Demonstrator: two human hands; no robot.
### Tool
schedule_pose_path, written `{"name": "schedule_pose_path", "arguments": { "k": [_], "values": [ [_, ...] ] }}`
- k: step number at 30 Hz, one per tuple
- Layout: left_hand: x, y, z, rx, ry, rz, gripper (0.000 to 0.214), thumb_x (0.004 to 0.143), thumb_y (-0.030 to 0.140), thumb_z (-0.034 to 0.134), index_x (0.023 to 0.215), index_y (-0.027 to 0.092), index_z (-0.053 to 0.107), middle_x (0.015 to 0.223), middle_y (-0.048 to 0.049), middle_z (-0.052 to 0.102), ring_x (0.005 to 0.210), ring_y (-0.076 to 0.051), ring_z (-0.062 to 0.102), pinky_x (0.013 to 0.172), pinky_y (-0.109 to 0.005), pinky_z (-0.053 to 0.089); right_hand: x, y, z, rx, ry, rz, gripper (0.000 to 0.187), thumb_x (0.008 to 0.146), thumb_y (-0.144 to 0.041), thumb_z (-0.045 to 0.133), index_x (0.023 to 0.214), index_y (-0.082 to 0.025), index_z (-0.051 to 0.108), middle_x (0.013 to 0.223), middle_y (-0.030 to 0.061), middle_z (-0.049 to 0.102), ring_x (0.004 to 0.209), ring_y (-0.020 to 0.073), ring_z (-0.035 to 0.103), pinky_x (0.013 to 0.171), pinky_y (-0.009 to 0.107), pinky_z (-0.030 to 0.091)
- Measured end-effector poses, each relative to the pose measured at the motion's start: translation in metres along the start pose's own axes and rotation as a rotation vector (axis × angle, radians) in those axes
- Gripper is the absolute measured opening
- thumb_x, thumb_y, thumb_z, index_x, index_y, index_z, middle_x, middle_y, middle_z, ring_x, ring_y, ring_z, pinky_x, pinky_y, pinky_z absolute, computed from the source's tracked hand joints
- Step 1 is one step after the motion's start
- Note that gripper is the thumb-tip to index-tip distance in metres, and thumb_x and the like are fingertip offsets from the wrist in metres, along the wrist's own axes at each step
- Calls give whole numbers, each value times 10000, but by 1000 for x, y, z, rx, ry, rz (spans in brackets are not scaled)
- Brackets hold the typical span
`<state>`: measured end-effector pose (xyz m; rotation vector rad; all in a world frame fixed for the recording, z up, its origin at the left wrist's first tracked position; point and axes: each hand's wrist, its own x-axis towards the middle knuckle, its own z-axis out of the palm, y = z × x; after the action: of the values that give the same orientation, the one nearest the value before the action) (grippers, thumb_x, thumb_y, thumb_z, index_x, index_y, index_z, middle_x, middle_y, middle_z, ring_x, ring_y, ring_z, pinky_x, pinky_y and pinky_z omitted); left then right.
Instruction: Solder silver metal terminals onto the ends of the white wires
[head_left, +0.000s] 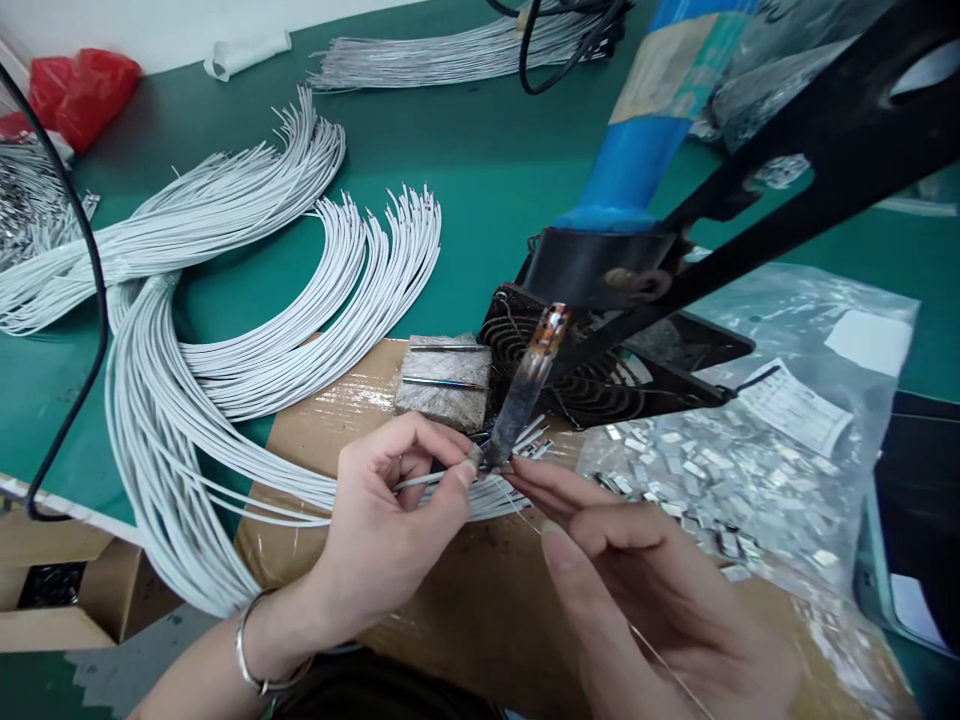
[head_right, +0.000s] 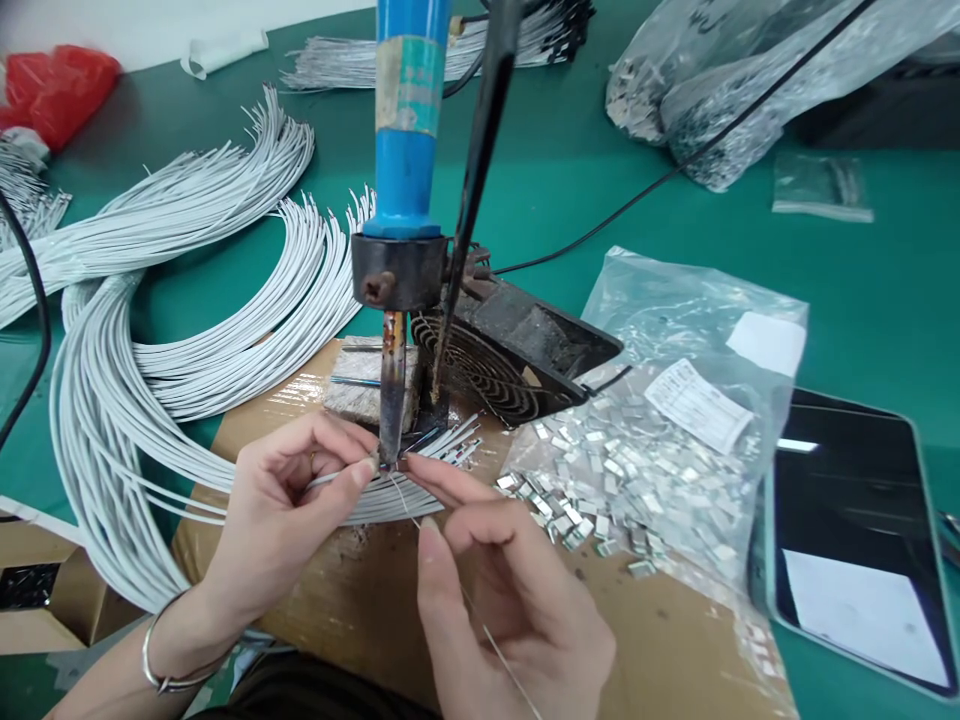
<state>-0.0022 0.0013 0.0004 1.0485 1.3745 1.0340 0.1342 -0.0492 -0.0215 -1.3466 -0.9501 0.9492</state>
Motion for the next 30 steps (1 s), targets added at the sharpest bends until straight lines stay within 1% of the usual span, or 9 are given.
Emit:
{"name": "schedule_pose_path", "arguments": {
  "k": [4,7,10,12,14,16,21,27,30],
  "values": [
    [1,1,1,-1,14,-18,132,788,141,748,710,162,644,844,-49,749,545,-72,436,490,-209,309,-3,-5,5,16,61,109,228,963,-233,734,755,-233,640,1171,41,834,1033,158,813,956,209,625],
    [2,2,1,1,3,-40,138,774,142,748,701,165,632,829,-53,748,541,-74,430,487,-214,304,-3,-7,7,14,70,139,229,954,-239,741,747,-236,643,1157,31,838,1034,149,813,951,188,620],
    [1,3,1,1,2,-46,139,774,141,739,701,166,625,836,-51,749,529,-67,400,483,-216,288,0,-4,5,20,43,100,216,953,-229,746,756,-245,658,1138,-1,843,1018,105,814,941,110,587],
    [1,3,1,5,-1,-48,140,775,144,739,700,168,623,844,-51,750,524,-64,386,482,-218,280,1,-1,3,17,8,50,197,947,-216,753,771,-249,672,1132,-10,846,1000,96,819,934,92,580],
    [1,2,2,8,-2,-52,142,777,152,741,698,169,623,848,-52,750,521,-64,382,480,-220,274,2,2,0,1,-9,18,179,935,-209,763,780,-247,683,1131,2,848,989,112,826,922,110,595],
    [0,2,2,11,4,-51,144,780,156,738,696,169,623,848,-54,749,526,-67,390,481,-218,282,2,3,-1,-9,-3,16,174,928,-202,769,781,-241,684,1133,15,848,989,123,828,917,123,604],
    [-1,3,1,9,4,-41,140,775,154,744,701,168,626,841,-53,746,530,-70,405,484,-216,297,2,5,-1,-2,-9,-3,172,933,-180,762,786,-234,689,1128,25,848,964,123,832,908,124,610],
    [-2,2,1,2,4,-35,146,784,142,751,705,171,632,850,-46,753,520,-65,396,476,-220,272,0,3,0,-8,21,-3,171,906,-199,801,771,-227,699,1114,45,850,952,146,837,884,143,630],
    [-2,2,1,0,10,-32,144,775,140,755,700,170,636,837,-47,752,519,-66,401,475,-215,276,0,1,1,-15,46,28,179,913,-215,796,762,-223,701,1117,61,848,930,166,840,874,191,656]
  ]
}}
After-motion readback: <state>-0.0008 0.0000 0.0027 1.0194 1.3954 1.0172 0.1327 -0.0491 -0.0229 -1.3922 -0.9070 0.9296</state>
